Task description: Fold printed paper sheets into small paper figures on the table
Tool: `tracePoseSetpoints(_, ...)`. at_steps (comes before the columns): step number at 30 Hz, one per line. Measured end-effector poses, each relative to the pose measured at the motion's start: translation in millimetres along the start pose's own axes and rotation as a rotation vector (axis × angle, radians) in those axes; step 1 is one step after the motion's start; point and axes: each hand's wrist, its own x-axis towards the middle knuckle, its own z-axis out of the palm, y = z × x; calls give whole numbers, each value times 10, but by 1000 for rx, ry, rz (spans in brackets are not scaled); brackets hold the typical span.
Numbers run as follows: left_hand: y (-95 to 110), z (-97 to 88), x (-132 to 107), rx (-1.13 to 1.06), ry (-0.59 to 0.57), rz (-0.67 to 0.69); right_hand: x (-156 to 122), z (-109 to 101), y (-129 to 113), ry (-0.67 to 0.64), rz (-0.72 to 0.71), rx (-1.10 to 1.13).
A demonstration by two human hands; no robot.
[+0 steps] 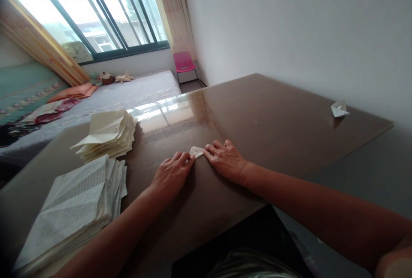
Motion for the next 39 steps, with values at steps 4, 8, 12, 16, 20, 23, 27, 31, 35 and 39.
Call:
tracePoseSetpoints(4,37,-38,-27,31,-35,-24,-25,-21,23,-21,12,-4)
tracePoseSetpoints(8,41,-57,-31,19,-52,-25,43,-47,30,-30,8,9)
tracePoseSetpoints(12,30,-70,-22,8,-64,-28,147,-29,-6,15,-69,47)
tracePoseSetpoints(16,24,-60,-21,4,-62,-29,158,-1,-23,10,-117,74)
tracePoseSetpoints(20,31,-33,-28,15,-64,-33,87,12,29,-21,-109,123)
tracePoseSetpoints(23,47,-17,-26,11,-65,-25,17,27,61,-33,-86,144)
tracePoseSetpoints(27,56,-24,-10,-8,-68,-17,5,-10,86,-50,-65,161)
tracePoseSetpoints(31,-11,-60,-5,-82,-71,-42,219,-130,220,-127,-111,250)
tracePoseSetpoints(35,-109,-60,-27,-210,-34,-114,547,-152,382,-131,-45,475)
tracePoseSetpoints(39,-159,-12,-33,-304,23,-175,693,13,377,-131,81,616)
